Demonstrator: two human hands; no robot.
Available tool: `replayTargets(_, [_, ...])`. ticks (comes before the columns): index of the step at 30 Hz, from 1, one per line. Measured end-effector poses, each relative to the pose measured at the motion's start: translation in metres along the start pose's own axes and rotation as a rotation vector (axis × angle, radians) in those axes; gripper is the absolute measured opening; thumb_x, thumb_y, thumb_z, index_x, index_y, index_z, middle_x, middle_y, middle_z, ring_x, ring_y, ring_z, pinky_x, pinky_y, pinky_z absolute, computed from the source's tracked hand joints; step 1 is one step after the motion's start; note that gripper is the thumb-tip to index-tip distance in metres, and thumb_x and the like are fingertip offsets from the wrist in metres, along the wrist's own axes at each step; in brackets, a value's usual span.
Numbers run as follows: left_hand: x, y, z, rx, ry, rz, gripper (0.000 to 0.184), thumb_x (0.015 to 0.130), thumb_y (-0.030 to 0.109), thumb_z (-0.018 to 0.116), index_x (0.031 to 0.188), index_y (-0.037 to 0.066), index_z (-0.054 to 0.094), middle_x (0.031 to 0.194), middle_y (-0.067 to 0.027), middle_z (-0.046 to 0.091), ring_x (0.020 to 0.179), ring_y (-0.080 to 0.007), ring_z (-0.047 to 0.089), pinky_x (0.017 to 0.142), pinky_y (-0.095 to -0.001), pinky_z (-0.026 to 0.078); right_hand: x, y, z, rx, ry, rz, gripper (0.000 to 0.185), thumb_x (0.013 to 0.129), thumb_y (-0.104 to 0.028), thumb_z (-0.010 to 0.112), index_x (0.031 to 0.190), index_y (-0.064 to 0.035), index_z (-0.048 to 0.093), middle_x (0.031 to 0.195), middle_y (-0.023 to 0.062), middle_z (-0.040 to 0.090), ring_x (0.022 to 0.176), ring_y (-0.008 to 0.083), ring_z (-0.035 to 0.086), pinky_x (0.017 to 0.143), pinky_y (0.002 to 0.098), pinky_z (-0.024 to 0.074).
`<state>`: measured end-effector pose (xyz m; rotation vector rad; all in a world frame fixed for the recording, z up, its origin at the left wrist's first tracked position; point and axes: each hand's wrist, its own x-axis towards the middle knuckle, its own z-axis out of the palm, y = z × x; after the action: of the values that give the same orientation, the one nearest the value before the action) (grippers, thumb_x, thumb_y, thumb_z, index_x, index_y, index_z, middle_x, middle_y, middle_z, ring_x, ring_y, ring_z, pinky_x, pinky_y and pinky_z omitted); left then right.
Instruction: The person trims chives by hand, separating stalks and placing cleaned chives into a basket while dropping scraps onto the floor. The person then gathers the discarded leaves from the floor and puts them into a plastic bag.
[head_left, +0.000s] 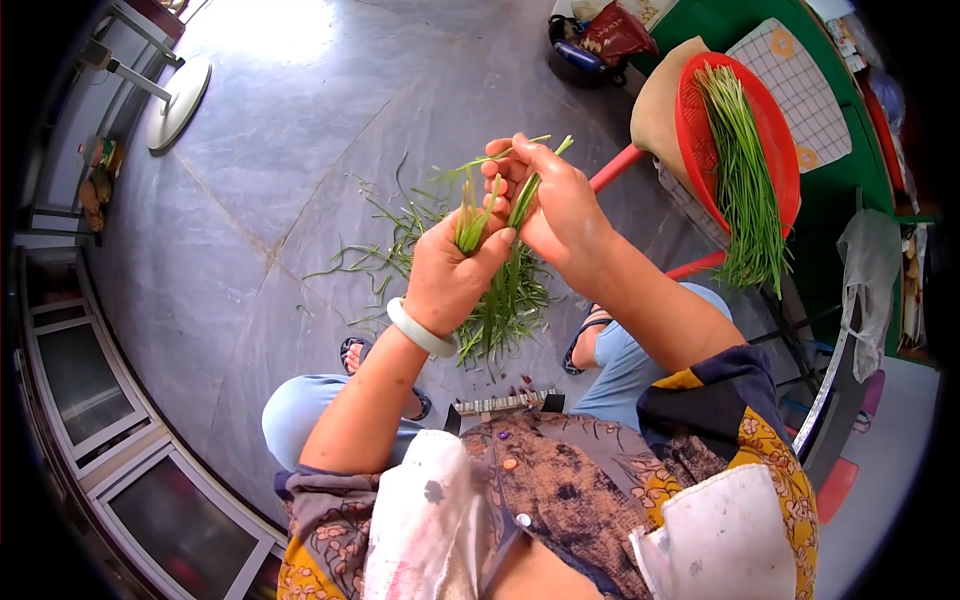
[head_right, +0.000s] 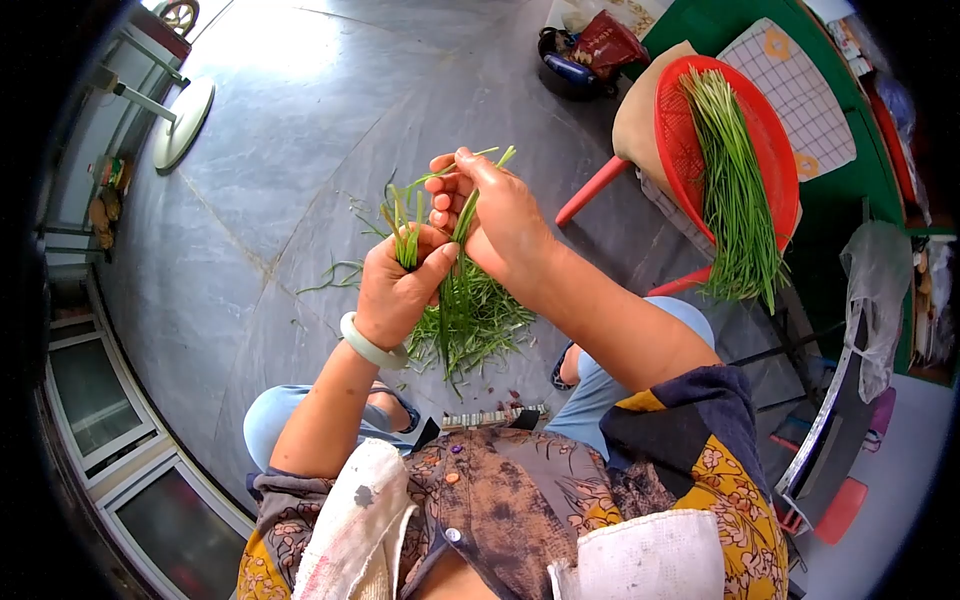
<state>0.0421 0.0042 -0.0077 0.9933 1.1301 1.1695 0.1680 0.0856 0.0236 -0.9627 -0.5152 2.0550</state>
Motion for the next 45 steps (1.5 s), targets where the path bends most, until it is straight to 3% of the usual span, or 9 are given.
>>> replayTargets(8, [0.001,-0.001,-0.002,-0.133,-0.073,-0.139,0.011,0.092,0.012,0.056,0.090,0.001,0.059,0.075,-0.0024,0.063,0.054,-0.0047,0.049,0.046,-0.0192,0.041,0.002,0.002,-0.002,0.058,0.004,0.024,0.032,0.098,-0.030,0.044,0.099,-0.0004,0.056,0.088,0.0089,0.057,0.079,0.0172,0.052,0.076,0.0322,0.0480])
replayTargets(13, [-0.002,-0.002,0.002,-0.040,-0.024,-0.068,0.011,0.093,0.011,0.054,0.093,0.001,0.059,0.074,-0.0047,0.065,0.051,-0.0056,0.051,0.046,-0.0197,0.042,0.003,0.001,-0.005,0.061,0.014,-0.018,0.032,0.098,-0.029,0.043,0.099,-0.0004,0.056,0.091,0.0102,0.057,0.082,0.0179,0.053,0.077,0.0335,0.0479])
replayTargets(19, [-0.007,-0.004,0.009,-0.010,0.045,-0.031,0.012,0.096,0.012,0.050,0.097,0.001,0.055,0.074,-0.0059,0.065,0.049,-0.0062,0.051,0.045,-0.0197,0.041,-0.001,0.002,0.000,0.091,0.090,-0.067,0.042,0.100,-0.039,0.040,0.098,-0.0008,0.056,0.089,0.0092,0.058,0.081,0.0179,0.054,0.077,0.0331,0.0482])
replayTargets(25, [-0.006,-0.004,0.008,-0.157,-0.022,-0.101,0.015,0.097,0.016,0.047,0.098,0.002,0.051,0.072,-0.0057,0.065,0.046,-0.0069,0.051,0.043,-0.0187,0.038,0.007,0.002,-0.005,0.097,0.071,-0.105,0.046,0.100,-0.045,0.040,0.099,-0.0016,0.056,0.086,0.0081,0.058,0.076,0.0179,0.055,0.074,0.0335,0.0500])
replayTargets(31, [-0.004,0.004,0.000,-0.264,-0.077,-0.207,0.014,0.097,0.018,0.047,0.096,0.004,0.051,0.080,-0.0080,0.067,0.047,-0.0064,0.050,0.044,-0.0183,0.035,0.006,0.003,-0.011,0.063,0.114,-0.116,0.041,0.098,-0.044,0.045,0.089,-0.0051,0.052,0.075,0.0035,0.049,0.063,0.0124,0.044,0.056,0.0276,0.0408])
replayTargets(35, [-0.002,0.004,-0.003,-0.322,-0.007,-0.215,0.013,0.097,0.017,0.046,0.094,0.006,0.050,0.086,-0.0091,0.066,0.050,-0.0063,0.048,0.044,-0.0185,0.034,0.006,-0.016,-0.013,-0.188,0.089,-0.119,0.044,0.097,-0.049,0.046,0.082,-0.0081,0.051,0.066,-0.0014,0.040,0.051,0.0071,0.029,0.046,0.0226,0.0234])
replayTargets(39, [-0.004,0.000,-0.015,-0.401,-0.087,-0.233,0.013,0.097,0.016,0.045,0.093,0.006,0.051,0.087,-0.0098,0.064,0.050,-0.0062,0.047,0.043,-0.0184,0.031,0.005,-0.037,-0.015,-0.476,0.044,-0.203,0.053,0.097,-0.054,0.042,0.073,-0.0080,0.052,0.062,-0.0043,0.035,0.050,0.0065,0.027,0.046,0.0238,0.0212])
replayTargets(43, [-0.008,0.007,-0.020,-0.487,-0.109,-0.271,0.013,0.096,0.015,0.046,0.094,0.004,0.053,0.083,-0.0088,0.063,0.048,-0.0059,0.045,0.042,-0.0182,0.030,0.003,-0.046,-0.012,-0.766,-0.068,-0.277,0.058,0.098,-0.055,0.035,0.070,-0.0068,0.053,0.061,-0.0012,0.040,0.052,0.0078,0.034,0.049,0.0233,0.0280])
replayTargets(45, [-0.009,0.007,-0.021,-0.509,-0.109,-0.280,0.013,0.096,0.015,0.046,0.095,0.004,0.054,0.080,-0.0079,0.062,0.048,-0.0057,0.044,0.042,-0.0180,0.030,0.010,-0.040,-0.019,-0.749,-0.102,-0.329,0.059,0.097,-0.057,0.037,0.072,-0.0069,0.055,0.063,-0.0020,0.043,0.059,0.0083,0.039,0.055,0.0235,0.0309])
